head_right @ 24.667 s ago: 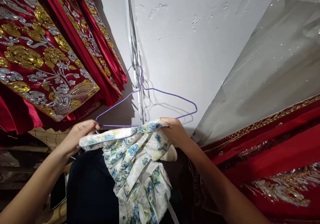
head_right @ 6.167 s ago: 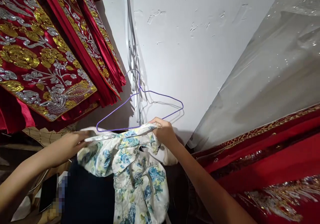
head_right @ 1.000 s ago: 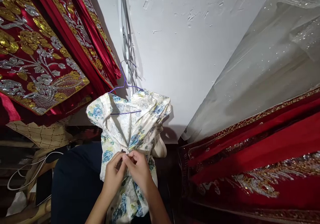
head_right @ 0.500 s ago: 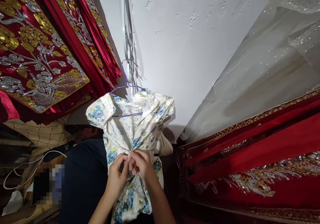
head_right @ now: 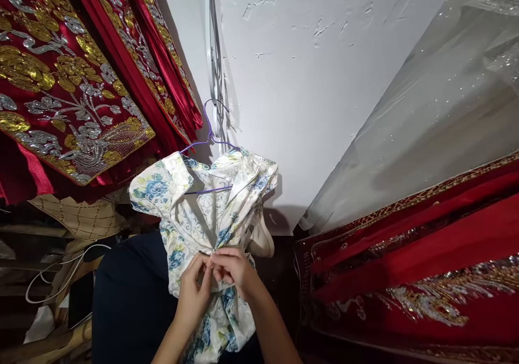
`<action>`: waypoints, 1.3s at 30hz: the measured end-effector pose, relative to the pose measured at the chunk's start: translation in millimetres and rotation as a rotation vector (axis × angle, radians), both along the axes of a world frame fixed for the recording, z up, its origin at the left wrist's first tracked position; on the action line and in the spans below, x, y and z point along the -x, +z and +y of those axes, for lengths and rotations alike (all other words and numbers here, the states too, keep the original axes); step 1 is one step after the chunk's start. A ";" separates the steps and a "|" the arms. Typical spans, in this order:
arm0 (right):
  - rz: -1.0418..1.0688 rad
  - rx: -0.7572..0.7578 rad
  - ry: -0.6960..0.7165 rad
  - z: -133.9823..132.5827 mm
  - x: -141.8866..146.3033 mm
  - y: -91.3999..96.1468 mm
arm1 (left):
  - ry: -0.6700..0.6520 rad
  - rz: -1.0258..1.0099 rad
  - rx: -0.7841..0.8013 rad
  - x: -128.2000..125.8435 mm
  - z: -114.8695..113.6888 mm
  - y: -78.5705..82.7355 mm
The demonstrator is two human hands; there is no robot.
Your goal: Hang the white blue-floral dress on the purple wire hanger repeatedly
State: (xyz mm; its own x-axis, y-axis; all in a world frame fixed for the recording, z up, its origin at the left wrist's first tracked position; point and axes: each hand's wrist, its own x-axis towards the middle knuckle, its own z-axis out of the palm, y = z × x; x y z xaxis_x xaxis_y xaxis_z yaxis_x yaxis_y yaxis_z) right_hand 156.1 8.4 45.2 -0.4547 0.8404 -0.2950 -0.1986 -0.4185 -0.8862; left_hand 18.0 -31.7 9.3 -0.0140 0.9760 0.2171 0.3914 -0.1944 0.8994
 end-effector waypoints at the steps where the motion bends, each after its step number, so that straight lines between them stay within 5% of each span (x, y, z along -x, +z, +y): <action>1: -0.031 -0.027 -0.007 7.0 -0.3 5.7 | -0.007 0.007 0.001 -0.1 -0.2 -0.9; 4: -0.065 -0.104 -0.065 38.0 -4.8 40.4 | -0.010 0.044 0.000 -1.4 0.1 -3.7; 10: -0.041 -0.365 -0.254 86.1 -16.9 153.7 | -0.086 0.143 -0.008 -4.3 4.9 -10.3; 13: -0.021 -0.469 -0.361 80.4 -14.8 173.5 | -0.168 0.201 0.024 -1.0 11.5 -12.6; 17: -0.031 -0.460 -0.376 65.6 -7.6 154.5 | -0.309 0.205 0.095 12.8 30.2 13.4; 20: -0.131 -0.524 -0.339 57.1 -7.3 147.2 | -0.314 0.087 0.002 24.2 48.9 71.3; 24: -0.235 -0.737 -0.395 45.3 -11.5 166.1 | -0.064 0.043 -0.437 26.9 75.1 162.3; 27: -0.264 -0.803 -0.391 46.8 -9.3 170.8 | -0.096 0.214 -0.637 17.9 92.2 201.2; 31: -0.376 -0.819 -0.433 67.4 1.0 136.8 | -0.046 0.330 -0.774 13.4 101.9 212.5; 34: -0.418 -0.772 -0.375 76.5 5.8 99.3 | 0.240 0.038 -0.794 45.4 106.6 207.2; 36: -0.369 -0.704 -0.325 71.0 5.6 78.7 | 0.465 -0.281 -0.739 84.1 112.1 195.3; 39: -0.243 -0.589 -0.235 47.9 2.4 58.1 | 0.475 -0.554 -0.472 133.0 114.6 156.3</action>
State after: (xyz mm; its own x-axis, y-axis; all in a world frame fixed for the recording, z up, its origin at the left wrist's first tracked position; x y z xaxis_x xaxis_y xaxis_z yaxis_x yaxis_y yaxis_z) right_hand 153.7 56.3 103.3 -0.2192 0.9606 0.1711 0.0085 0.1772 -0.9841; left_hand -115.0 83.0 165.6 -0.6206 0.6495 0.4393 0.0557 -0.5224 0.8509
